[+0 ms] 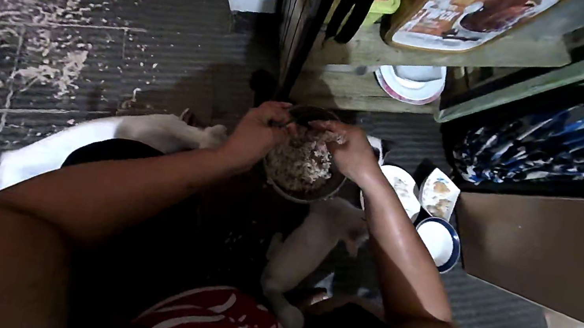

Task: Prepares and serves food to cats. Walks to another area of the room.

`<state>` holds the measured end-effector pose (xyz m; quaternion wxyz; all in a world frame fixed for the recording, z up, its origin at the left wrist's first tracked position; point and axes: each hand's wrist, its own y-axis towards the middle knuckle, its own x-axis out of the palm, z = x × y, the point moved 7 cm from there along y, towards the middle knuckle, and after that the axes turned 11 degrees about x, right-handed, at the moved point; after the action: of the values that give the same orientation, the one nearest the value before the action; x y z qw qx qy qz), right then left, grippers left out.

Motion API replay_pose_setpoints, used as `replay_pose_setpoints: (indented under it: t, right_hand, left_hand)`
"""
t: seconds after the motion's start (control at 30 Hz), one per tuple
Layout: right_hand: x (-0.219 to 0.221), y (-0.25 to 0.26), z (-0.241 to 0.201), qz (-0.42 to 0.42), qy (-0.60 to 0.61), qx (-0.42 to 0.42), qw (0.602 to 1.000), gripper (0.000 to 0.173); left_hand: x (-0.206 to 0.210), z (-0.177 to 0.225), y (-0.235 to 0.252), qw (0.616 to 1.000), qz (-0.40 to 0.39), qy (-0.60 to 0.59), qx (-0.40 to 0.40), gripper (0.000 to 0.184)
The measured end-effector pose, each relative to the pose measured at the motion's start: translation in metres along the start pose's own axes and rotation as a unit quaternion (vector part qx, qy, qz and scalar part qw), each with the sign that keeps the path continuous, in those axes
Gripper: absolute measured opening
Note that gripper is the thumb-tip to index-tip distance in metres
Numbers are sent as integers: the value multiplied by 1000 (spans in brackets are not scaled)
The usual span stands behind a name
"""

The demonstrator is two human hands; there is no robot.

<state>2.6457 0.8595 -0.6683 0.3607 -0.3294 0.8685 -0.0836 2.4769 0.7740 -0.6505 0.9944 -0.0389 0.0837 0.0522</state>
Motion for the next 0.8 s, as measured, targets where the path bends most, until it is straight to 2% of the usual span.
replay_pose_setpoints:
  t: [0.17, 0.27, 0.4, 0.5, 0.57, 0.6, 0.7, 0.8]
  right_hand:
    - [13, -9, -2, 51, -34, -28, 998, 26]
    - [24, -10, 0, 38, -90, -24, 995, 29]
    - [30, -13, -6, 22, -149, -78, 986, 22]
    - [19, -31, -28, 68, -131, -150, 978, 19]
    - [11, -38, -32, 112, -142, -165, 970, 18]
    - [11, -36, -27, 118, -166, -157, 966, 22]
    - [13, -27, -3, 53, -220, -82, 971, 28]
    - [-11, -42, -20, 124, -132, -116, 977, 24]
  left_hand:
    - [3, 3, -1, 1000, -1, 5, -1, 12]
    - [3, -1, -1, 1000, 2, 20, 4, 15]
    - [8, -6, -1, 1000, 4, 14, -7, 15]
    - [12, -5, 0, 1000, 2, 7, 2, 17]
    - [12, -5, 1, 1000, 1, 5, 9, 16]
    - [12, -4, 1, 1000, 3, 5, 7, 16]
    - [13, 0, 1, 1000, 12, 1, 4, 15]
    - [12, -1, 1, 1000, 14, -1, 14, 17]
